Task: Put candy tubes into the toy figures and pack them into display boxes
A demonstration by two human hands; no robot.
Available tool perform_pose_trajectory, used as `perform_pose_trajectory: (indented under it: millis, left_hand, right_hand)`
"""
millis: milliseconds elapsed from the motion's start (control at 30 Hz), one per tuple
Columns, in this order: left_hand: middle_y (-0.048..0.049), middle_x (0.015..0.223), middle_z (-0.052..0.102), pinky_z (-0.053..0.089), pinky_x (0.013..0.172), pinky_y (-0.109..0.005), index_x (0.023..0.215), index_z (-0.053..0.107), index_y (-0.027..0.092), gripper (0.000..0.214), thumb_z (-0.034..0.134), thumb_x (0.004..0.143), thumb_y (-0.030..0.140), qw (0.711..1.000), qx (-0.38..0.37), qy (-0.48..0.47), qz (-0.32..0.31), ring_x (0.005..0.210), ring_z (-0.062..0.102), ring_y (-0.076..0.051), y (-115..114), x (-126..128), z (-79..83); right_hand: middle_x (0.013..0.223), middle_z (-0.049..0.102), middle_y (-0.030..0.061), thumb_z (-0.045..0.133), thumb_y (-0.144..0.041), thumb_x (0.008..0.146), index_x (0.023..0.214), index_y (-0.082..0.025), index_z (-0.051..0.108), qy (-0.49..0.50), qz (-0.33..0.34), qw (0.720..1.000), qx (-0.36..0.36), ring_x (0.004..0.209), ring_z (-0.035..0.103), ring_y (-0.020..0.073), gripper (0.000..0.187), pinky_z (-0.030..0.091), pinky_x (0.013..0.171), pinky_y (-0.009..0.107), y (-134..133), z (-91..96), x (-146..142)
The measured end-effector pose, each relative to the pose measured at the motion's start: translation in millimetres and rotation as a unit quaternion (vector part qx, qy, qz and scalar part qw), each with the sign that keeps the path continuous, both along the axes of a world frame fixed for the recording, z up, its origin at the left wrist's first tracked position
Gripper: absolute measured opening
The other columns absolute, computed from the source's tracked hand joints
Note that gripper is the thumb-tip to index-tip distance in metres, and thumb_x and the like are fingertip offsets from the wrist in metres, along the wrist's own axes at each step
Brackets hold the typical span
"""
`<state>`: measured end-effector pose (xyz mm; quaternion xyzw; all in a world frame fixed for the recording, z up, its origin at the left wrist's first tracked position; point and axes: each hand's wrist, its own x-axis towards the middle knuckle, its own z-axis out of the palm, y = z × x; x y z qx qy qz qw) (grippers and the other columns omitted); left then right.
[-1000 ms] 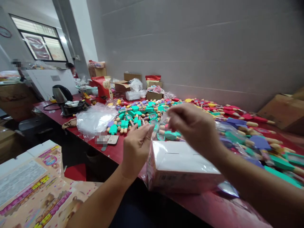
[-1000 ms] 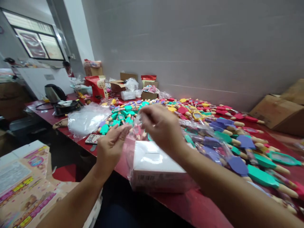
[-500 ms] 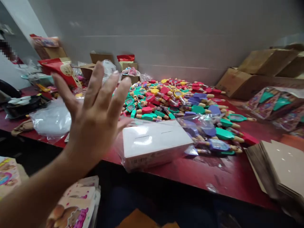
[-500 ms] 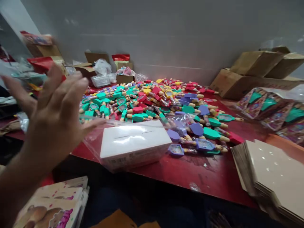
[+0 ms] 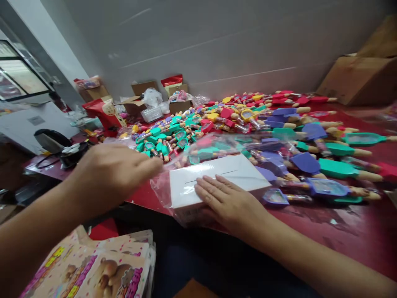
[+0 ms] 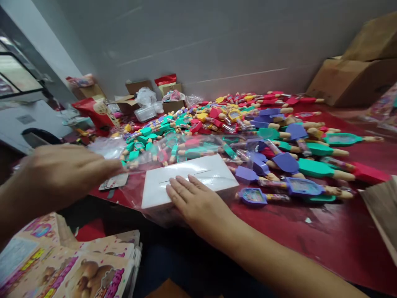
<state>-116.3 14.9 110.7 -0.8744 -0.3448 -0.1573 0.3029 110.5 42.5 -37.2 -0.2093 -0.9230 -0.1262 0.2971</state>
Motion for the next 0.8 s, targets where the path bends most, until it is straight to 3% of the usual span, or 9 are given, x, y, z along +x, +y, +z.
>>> perform_pose_trajectory:
  millis: [100, 200, 367, 433, 500, 600, 667, 733, 800]
  left_hand:
    - [0.0011, 0.061, 0.061, 0.046, 0.074, -0.032, 0.076, 0.064, 0.019, 0.030, 0.037, 0.088, 0.012, 0.986, 0.004, 0.154, -0.056, 0.062, 0.056, -0.015, -24, 14, -22.7]
    - [-0.0065, 0.101, 0.065, 0.024, 0.107, -0.048, 0.085, 0.064, 0.017, 0.032, 0.033, 0.085, 0.010, 0.985, -0.035, 0.156, -0.059, 0.105, 0.054, -0.022, -43, 29, -58.9]
    - [-0.0218, 0.117, 0.058, 0.032, 0.101, -0.057, 0.078, 0.062, 0.009, 0.033, 0.030, 0.083, 0.009, 0.992, -0.053, 0.114, 0.033, 0.112, 0.052, -0.036, -53, 39, -113.1]
    - [-0.0250, 0.125, 0.051, 0.032, 0.102, -0.056, 0.084, 0.061, 0.006, 0.031, 0.031, 0.082, 0.008, 0.993, -0.062, 0.095, 0.037, 0.118, 0.046, -0.039, -55, 38, -124.7]
    - [-0.0236, 0.133, 0.044, 0.029, 0.106, -0.054, 0.090, 0.060, 0.007, 0.027, 0.034, 0.082, 0.009, 0.994, -0.086, 0.062, 0.029, 0.126, 0.035, -0.038, -57, 35, -130.5]
    - [-0.0162, 0.142, 0.034, 0.028, 0.109, -0.050, 0.098, 0.058, 0.011, 0.025, 0.039, 0.082, 0.010, 0.991, -0.136, 0.009, 0.011, 0.132, 0.024, -0.034, -60, 30, -132.6]
    - [-0.0137, 0.144, 0.030, 0.027, 0.110, -0.051, 0.101, 0.057, 0.013, 0.025, 0.041, 0.083, 0.011, 0.988, -0.153, -0.005, 0.007, 0.133, 0.022, -0.033, -60, 28, -131.9]
    - [-0.0142, 0.145, 0.028, 0.025, 0.110, -0.053, 0.103, 0.057, 0.013, 0.025, 0.042, 0.083, 0.010, 0.987, -0.160, 0.000, 0.012, 0.132, 0.022, -0.034, -60, 28, -131.2]
    - [-0.0151, 0.145, 0.027, 0.024, 0.110, -0.055, 0.103, 0.057, 0.012, 0.024, 0.043, 0.084, 0.009, 0.986, -0.167, -0.006, 0.024, 0.132, 0.023, -0.034, -60, 29, -131.4]
  right_hand:
    - [0.119, 0.058, 0.0159, 0.044, -0.024, 0.090, 0.114, -0.004, 0.058, 0.011, -0.026, 1.000, 0.006, 0.111, 0.054, 0.0264, 0.034, 0.046, 0.095, 0.041, 10, -1.6, -11]
    - [0.117, 0.059, 0.0182, 0.048, -0.028, 0.089, 0.113, -0.002, 0.058, 0.015, -0.029, 0.999, 0.000, 0.110, 0.055, 0.0284, 0.037, 0.047, 0.094, 0.042, 9, -2.9, -8]
    - [0.118, 0.059, 0.0174, 0.047, -0.034, 0.089, 0.117, -0.007, 0.055, 0.033, -0.034, 0.998, -0.034, 0.114, 0.052, 0.0279, 0.040, 0.042, 0.098, 0.045, -2, -8.0, 29]
    - [0.122, 0.056, 0.0156, 0.051, -0.048, 0.085, 0.121, -0.013, 0.053, 0.102, -0.069, 0.984, -0.127, 0.118, 0.048, 0.0301, 0.050, 0.039, 0.099, 0.049, -8, -7.2, 53]
    - [0.122, 0.057, 0.0127, 0.047, -0.059, 0.081, 0.119, -0.020, 0.056, 0.216, -0.120, 0.930, -0.270, 0.116, 0.049, 0.0314, 0.055, 0.041, 0.096, 0.051, -10, -1.3, 74]
    - [0.094, 0.067, 0.0101, 0.027, -0.067, 0.084, 0.096, -0.023, 0.065, 0.382, -0.161, 0.790, -0.451, 0.089, 0.063, 0.0282, 0.060, 0.053, 0.075, 0.047, -1, 14.7, 89]
    - [0.073, 0.064, 0.0069, 0.041, -0.070, 0.076, 0.080, -0.022, 0.065, 0.474, -0.178, 0.684, -0.525, 0.067, 0.062, 0.0238, 0.053, 0.054, 0.057, 0.040, 8, 25.0, 91]
    - [0.063, 0.058, 0.0021, 0.070, -0.060, 0.056, 0.066, -0.021, 0.061, 0.546, -0.198, 0.584, -0.566, 0.054, 0.056, 0.0173, 0.042, 0.050, 0.045, 0.031, 12, 31.0, 93]
    - [0.057, 0.053, -0.0014, 0.080, -0.049, 0.043, 0.057, -0.019, 0.057, 0.570, -0.217, 0.549, -0.571, 0.047, 0.050, 0.0114, 0.040, 0.044, 0.040, 0.024, 7, 29.7, 96]
